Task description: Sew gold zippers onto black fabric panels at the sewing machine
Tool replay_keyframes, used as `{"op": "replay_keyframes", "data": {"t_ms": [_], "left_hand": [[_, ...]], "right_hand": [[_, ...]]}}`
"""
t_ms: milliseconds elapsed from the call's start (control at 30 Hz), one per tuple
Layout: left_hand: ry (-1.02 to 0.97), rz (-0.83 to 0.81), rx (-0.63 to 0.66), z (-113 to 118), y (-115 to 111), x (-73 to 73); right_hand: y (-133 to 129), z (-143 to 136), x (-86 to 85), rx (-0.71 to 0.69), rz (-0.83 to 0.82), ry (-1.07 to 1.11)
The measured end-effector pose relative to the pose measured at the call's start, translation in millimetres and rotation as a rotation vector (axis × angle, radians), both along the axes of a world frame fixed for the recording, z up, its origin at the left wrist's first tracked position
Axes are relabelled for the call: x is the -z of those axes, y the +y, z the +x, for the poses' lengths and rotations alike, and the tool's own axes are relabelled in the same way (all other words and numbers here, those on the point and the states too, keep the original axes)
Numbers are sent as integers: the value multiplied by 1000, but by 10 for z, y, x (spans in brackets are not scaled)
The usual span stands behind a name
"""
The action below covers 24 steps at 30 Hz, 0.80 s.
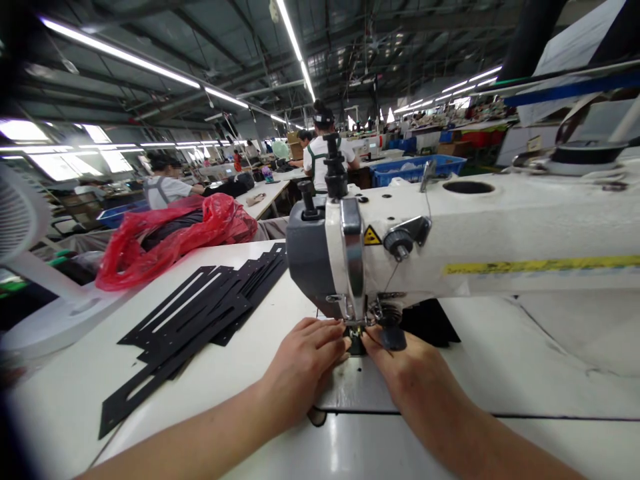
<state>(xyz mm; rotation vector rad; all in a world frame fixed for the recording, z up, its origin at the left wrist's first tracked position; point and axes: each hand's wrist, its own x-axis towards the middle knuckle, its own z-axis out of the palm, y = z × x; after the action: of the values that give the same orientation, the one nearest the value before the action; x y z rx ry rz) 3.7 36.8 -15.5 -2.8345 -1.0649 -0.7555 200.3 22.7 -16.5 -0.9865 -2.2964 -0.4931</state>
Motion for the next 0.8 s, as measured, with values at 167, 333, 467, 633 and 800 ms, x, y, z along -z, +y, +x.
{"op": "replay_keyframes", "data": {"t_ms": [167, 333, 467, 633, 800], "left_hand": [[-25, -6, 10, -6, 22, 22], [-29, 1, 7, -7, 24, 4], [-41, 12, 12, -10, 30, 6], [-120, 33, -7, 11, 60, 80], [-195, 62, -39, 1, 62, 80]], "right_hand": [[6, -5, -31, 7, -38, -2], [23, 9, -34, -21, -1, 30], [33, 1, -29, -36, -34, 41], [29, 45, 15, -61, -168, 91], [82, 464, -18, 5, -124, 5]]}}
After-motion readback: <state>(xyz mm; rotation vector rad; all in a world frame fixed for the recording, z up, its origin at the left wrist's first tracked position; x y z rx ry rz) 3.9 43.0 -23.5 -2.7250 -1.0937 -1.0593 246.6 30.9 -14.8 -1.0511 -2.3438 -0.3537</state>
